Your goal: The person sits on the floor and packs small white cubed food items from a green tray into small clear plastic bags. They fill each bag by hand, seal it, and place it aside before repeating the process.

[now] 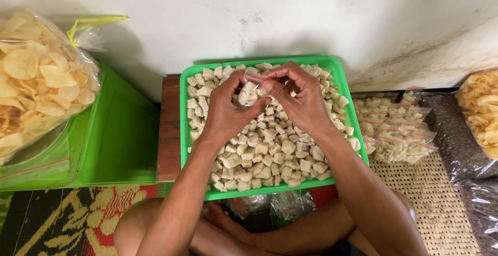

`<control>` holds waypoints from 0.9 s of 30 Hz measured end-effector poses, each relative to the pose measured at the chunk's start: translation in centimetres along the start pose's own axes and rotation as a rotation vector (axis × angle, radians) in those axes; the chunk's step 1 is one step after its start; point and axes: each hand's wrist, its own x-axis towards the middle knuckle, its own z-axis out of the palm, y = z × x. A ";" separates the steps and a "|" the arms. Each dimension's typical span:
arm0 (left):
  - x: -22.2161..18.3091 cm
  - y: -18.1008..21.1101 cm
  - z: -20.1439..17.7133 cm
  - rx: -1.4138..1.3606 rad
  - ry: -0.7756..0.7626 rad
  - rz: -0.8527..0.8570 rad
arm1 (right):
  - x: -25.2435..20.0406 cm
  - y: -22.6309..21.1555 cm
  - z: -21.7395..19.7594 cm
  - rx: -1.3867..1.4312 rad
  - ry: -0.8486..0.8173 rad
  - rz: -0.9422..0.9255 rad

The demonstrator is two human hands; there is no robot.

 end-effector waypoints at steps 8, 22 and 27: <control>-0.4 -0.7 0.1 0.033 0.000 -0.043 | 0.2 -0.7 -0.1 -0.034 -0.030 -0.022; -0.8 -1.7 0.1 0.123 -0.022 -0.031 | 0.0 -0.5 0.1 -0.086 -0.054 -0.068; -0.7 -3.6 -0.4 0.107 0.045 0.089 | -0.1 -0.2 0.4 -0.077 -0.047 -0.067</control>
